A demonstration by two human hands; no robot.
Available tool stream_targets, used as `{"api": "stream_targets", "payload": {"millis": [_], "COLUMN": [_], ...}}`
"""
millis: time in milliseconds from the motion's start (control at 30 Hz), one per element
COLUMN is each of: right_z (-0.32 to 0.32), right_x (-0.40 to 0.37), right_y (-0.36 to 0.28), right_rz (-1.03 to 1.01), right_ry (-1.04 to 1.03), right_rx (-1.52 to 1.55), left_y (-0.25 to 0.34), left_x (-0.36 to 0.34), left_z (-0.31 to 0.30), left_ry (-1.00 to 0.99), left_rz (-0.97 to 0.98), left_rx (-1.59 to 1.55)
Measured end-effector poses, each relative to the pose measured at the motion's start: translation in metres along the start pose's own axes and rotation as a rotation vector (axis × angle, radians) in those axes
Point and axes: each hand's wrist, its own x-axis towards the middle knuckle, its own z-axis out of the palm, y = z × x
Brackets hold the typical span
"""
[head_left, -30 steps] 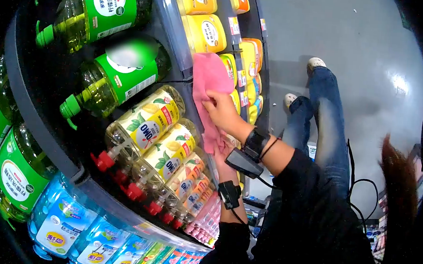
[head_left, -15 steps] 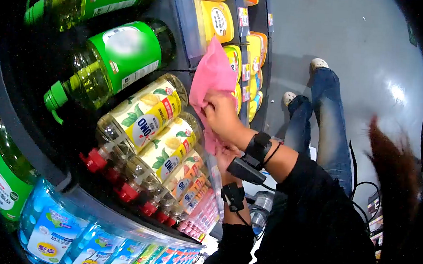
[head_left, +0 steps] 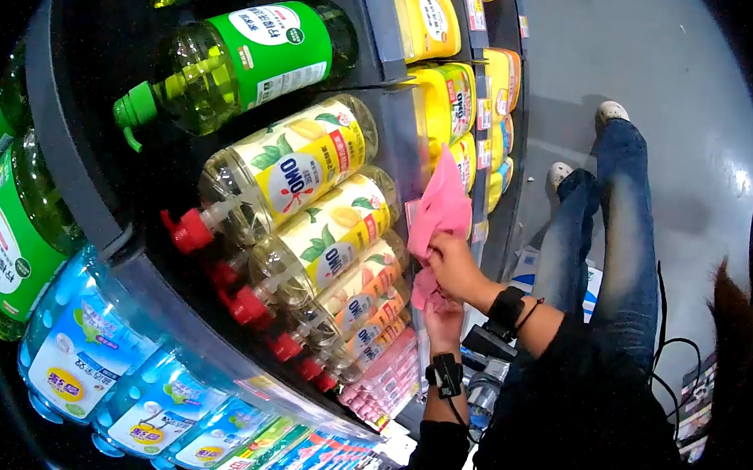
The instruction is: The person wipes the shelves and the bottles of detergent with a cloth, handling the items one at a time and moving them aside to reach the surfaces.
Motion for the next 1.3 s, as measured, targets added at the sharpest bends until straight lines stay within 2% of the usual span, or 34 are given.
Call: {"api": "stream_targets", "payload": {"millis": [67, 100, 133, 200, 233, 300, 367, 433, 533, 600, 633, 667, 733, 800, 867, 900, 933, 1000, 1067, 1133, 1200, 1267, 1300], "right_z": [-0.004, -0.010, -0.014, -0.018, -0.018, -0.014, -0.010, -0.007, -0.001, 0.006, 0.009, 0.010, 0.013, 0.006, -0.005, -0.007, -0.015, -0.029, -0.034, -0.035, -0.034, -0.028, -0.029], "right_x": [0.009, 0.018, 0.028, 0.052, 0.062, 0.064, 0.059, 0.054, 0.037, 0.023, 0.013, 0.005, 0.000, 0.010, 0.030, 0.047, 0.064, 0.093, 0.109, 0.111, 0.109, 0.094, 0.087], "right_y": [-0.006, -0.008, -0.018, -0.037, -0.044, -0.043, -0.035, -0.029, -0.024, -0.012, -0.007, -0.003, 0.001, -0.005, -0.029, -0.036, -0.051, -0.069, -0.073, -0.075, -0.074, -0.066, -0.066], "right_rz": [0.047, 0.033, 0.012, -0.007, -0.071, -0.133, -0.229, -0.232, -0.145, -0.217, -0.107, 0.002, 0.044, 0.078, 0.036, -0.018, -0.010, -0.011, -0.172, -0.135, -0.105, -0.199, -0.165], "right_ry": [0.250, 0.238, 0.251, 0.258, 0.279, 0.298, 0.299, 0.294, 0.246, 0.189, 0.108, 0.028, 0.002, -0.021, 0.138, 0.220, 0.214, 0.213, 0.244, 0.209, 0.176, 0.269, 0.236], "right_rx": [-0.062, -0.201, -0.219, -0.255, -0.221, -0.195, -0.251, -0.267, -0.285, -0.321, -0.304, -0.283, -0.222, -0.164, -0.119, -0.139, -0.100, -0.070, -0.235, -0.257, -0.273, -0.155, -0.130], "left_y": [0.006, 0.016, 0.023, 0.027, 0.025, 0.022, 0.020, 0.019, 0.020, 0.025, 0.030, 0.027, 0.020, 0.024, 0.030, 0.033, 0.037, 0.028, 0.019, 0.022, 0.026, 0.030, 0.023], "left_x": [-0.002, 0.006, 0.010, 0.019, 0.023, 0.030, 0.020, 0.016, 0.012, 0.018, 0.013, 0.008, -0.004, 0.004, 0.005, 0.013, 0.026, 0.026, 0.019, 0.017, 0.029, 0.033, 0.026], "left_z": [0.033, 0.026, 0.032, 0.049, 0.048, 0.045, 0.062, 0.067, 0.034, -0.010, -0.003, 0.005, 0.035, 0.043, 0.068, 0.075, 0.072, 0.091, 0.126, 0.140, 0.117, 0.092, 0.094], "left_ry": [0.054, -0.169, -0.163, -0.276, -0.269, -0.255, -0.183, -0.114, -0.050, -0.416, -0.147, -0.148, 0.054, 0.054, -0.068, 0.006, -0.114, -0.105, -0.108, -0.270, -0.252, -0.137, -0.018], "left_rz": [0.040, -0.024, -0.029, -0.028, -0.032, 0.145, 0.126, 0.108, 0.122, -0.176, -0.049, -0.051, 0.087, 0.102, 0.088, 0.085, -0.002, 0.311, 0.345, -0.014, 0.041, 0.108, 0.195], "left_rx": [-0.055, -0.149, -0.152, -0.308, -0.320, -0.056, -0.160, -0.262, -0.135, -0.456, -0.089, -0.081, 0.143, 0.136, 0.085, 0.070, 0.010, 0.314, 0.275, -0.213, -0.187, 0.122, 0.165]}}
